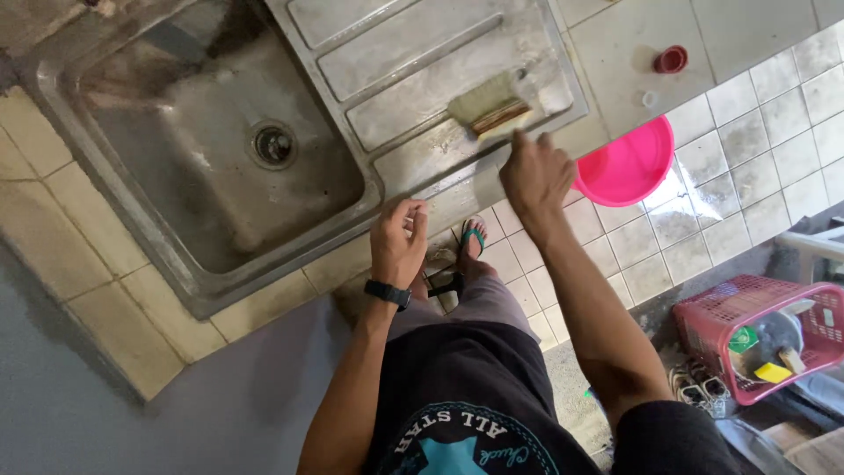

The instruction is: The person scrubs a stainless steel sink and its drainboard using a brush and a liquid cleaning agent. They repeatedly apply the cleaner from a bottle, scrub the surfaces, and rinse the brush under running water.

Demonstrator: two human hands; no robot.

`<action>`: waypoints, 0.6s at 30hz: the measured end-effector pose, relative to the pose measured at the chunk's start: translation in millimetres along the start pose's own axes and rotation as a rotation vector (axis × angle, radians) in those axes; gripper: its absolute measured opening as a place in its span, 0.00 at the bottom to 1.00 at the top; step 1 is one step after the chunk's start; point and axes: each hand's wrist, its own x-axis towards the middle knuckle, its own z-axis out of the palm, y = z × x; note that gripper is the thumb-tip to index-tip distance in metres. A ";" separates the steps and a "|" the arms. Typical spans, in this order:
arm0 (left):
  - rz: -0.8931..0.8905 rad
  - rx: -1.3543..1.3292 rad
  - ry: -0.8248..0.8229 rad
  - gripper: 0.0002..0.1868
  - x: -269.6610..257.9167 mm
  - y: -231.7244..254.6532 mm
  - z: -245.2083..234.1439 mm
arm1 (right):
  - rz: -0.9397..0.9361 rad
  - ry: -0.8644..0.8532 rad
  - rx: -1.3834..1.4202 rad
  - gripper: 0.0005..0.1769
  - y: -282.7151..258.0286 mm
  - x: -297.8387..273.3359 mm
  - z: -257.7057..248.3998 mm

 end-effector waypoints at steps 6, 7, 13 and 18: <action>-0.036 -0.035 -0.010 0.11 -5.7 20.1 9.5 | -0.046 0.044 -0.004 0.14 41.5 16.4 -3.0; -0.041 -0.034 -0.006 0.11 -8.6 19.8 12.8 | -0.052 0.041 -0.004 0.14 35.8 8.9 -5.6; -0.061 -0.024 0.014 0.12 -21.3 23.7 46.7 | -0.202 0.189 -0.063 0.11 61.7 36.1 2.1; -0.073 -0.041 -0.018 0.14 -29.0 41.5 64.4 | -0.251 0.286 -0.083 0.13 80.9 61.1 9.1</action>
